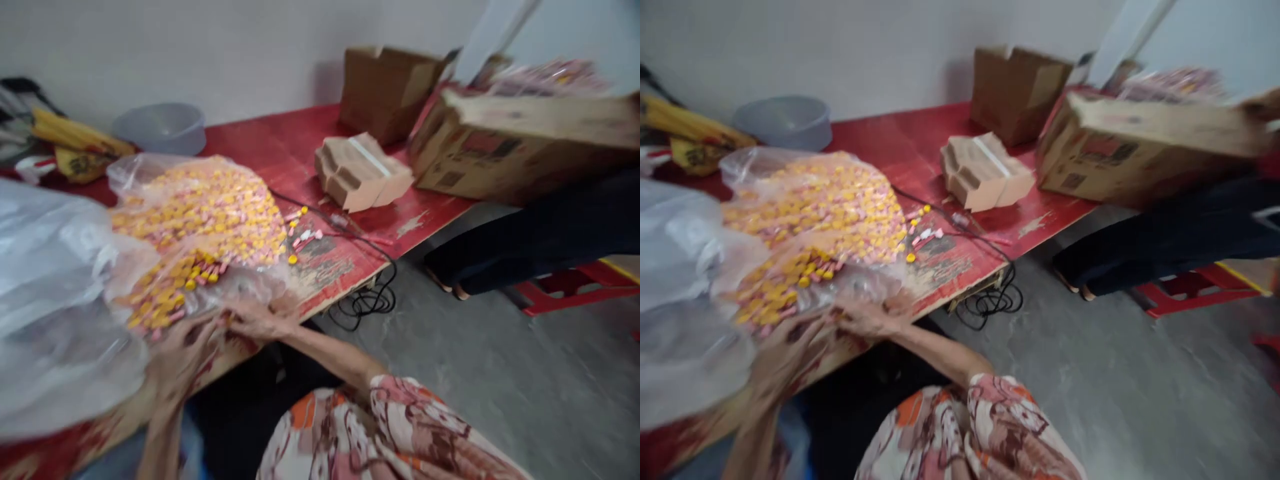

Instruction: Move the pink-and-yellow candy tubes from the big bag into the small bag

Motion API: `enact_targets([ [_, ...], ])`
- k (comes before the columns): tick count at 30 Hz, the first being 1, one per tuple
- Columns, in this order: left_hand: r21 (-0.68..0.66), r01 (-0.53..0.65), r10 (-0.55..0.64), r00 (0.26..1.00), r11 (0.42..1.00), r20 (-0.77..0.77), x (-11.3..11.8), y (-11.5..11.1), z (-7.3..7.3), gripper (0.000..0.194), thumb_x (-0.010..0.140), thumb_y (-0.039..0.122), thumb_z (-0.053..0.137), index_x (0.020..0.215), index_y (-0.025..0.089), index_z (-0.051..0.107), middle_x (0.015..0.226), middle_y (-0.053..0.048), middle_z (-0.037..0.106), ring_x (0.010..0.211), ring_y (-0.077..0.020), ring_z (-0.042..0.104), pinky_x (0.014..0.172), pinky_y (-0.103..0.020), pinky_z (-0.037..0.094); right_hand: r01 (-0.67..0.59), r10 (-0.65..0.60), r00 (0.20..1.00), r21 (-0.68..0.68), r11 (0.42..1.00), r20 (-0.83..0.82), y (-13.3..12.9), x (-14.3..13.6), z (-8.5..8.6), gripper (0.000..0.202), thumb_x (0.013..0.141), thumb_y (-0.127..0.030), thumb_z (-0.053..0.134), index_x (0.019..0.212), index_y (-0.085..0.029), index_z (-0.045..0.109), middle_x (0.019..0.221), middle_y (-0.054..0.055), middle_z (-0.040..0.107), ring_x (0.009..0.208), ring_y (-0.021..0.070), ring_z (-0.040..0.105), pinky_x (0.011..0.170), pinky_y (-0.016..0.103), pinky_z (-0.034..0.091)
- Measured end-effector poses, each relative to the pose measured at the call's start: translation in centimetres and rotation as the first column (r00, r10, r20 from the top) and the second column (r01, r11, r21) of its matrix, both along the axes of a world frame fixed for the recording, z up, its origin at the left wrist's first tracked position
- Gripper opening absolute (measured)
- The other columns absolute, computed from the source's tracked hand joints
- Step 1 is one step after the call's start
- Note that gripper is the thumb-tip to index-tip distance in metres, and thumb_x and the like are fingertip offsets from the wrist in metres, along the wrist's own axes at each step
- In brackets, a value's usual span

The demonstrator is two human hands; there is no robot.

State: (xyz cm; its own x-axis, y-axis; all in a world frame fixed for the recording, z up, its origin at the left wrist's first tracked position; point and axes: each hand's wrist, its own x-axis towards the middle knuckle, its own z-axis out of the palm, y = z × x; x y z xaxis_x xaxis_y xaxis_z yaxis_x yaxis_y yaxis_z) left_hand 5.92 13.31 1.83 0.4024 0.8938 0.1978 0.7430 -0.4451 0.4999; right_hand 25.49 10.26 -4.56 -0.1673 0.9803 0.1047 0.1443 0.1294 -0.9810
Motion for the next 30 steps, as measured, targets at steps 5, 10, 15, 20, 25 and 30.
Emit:
enact_targets([
  [5, -0.023, 0.05, -0.054, 0.976, 0.998, -0.209, 2.4, -0.8, -2.6, 0.019, 0.109, 0.032, 0.062, 0.107, 0.023, 0.078, 0.117, -0.013, 0.082, 0.109, -0.0293, 0.078, 0.094, -0.037, 0.062, 0.21, -0.238, 0.951, 0.151, 0.966, 0.198, -1.0, 0.7, -3.7, 0.023, 0.105, -0.009, 0.059, 0.119, -0.019, 0.074, 0.127, 0.013, 0.076, 0.124, 0.0274, 0.072, 0.113, 0.041, 0.06],
  [10, -0.083, 0.089, -0.111, 0.941, 0.993, -0.32, 2.7, -0.1, -2.8, 0.012, 0.112, 0.026, 0.061, 0.107, 0.023, 0.071, 0.115, -0.011, 0.076, 0.104, -0.0267, 0.073, 0.091, -0.035, 0.057, 0.436, -0.457, 0.875, 0.151, 0.887, 0.158, -1.2, 3.0, -5.8, 0.025, 0.112, -0.018, 0.05, 0.119, -0.022, 0.073, 0.123, 0.012, 0.078, 0.119, 0.0254, 0.072, 0.115, 0.041, 0.058],
  [15, -0.161, 0.068, -0.123, 0.923, 0.985, -0.364, 3.3, 0.6, -1.7, 0.01, 0.111, 0.026, 0.064, 0.111, 0.023, 0.073, 0.117, -0.011, 0.08, 0.106, -0.0265, 0.074, 0.095, -0.035, 0.058, 0.384, -0.407, 0.903, 0.166, 0.908, 0.138, -1.4, 3.1, -5.6, 0.024, 0.115, -0.022, 0.049, 0.116, -0.022, 0.074, 0.12, 0.01, 0.078, 0.116, 0.0238, 0.073, 0.114, 0.039, 0.058],
  [20, -0.179, -0.023, -0.063, 0.886, 0.984, -0.459, 4.5, 0.9, -1.3, 0.014, 0.114, 0.032, 0.066, 0.116, 0.022, 0.076, 0.116, -0.011, 0.083, 0.11, -0.0282, 0.076, 0.097, -0.035, 0.056, 0.37, -0.391, 0.912, 0.163, 0.915, 0.125, -1.5, 2.9, -6.0, 0.022, 0.115, -0.023, 0.051, 0.114, -0.025, 0.073, 0.118, 0.008, 0.078, 0.116, 0.0228, 0.072, 0.113, 0.037, 0.059],
  [25, -0.208, -0.027, -0.097, 0.822, 0.978, -0.561, 5.7, 1.3, -1.0, 0.027, 0.119, 0.033, 0.057, 0.129, 0.017, 0.076, 0.127, -0.018, 0.082, 0.121, -0.0325, 0.075, 0.101, -0.038, 0.053, 0.365, -0.387, 0.91, 0.157, 0.918, 0.146, -1.2, 3.0, -6.1, 0.023, 0.111, -0.017, 0.052, 0.114, -0.024, 0.074, 0.121, 0.008, 0.079, 0.117, 0.0227, 0.072, 0.113, 0.038, 0.06],
  [30, -0.258, -0.056, -0.108, 0.809, 0.965, -0.578, 6.9, 1.2, -0.2, 0.03, 0.118, 0.026, 0.061, 0.14, 0.012, 0.075, 0.13, -0.019, 0.083, 0.119, -0.03, 0.076, 0.101, -0.035, 0.053, 0.373, -0.393, 0.9, 0.132, 0.918, 0.189, -1.5, 3.4, -5.2, 0.023, 0.109, -0.02, 0.052, 0.11, -0.023, 0.075, 0.119, 0.01, 0.082, 0.112, 0.0236, 0.073, 0.112, 0.041, 0.062],
])
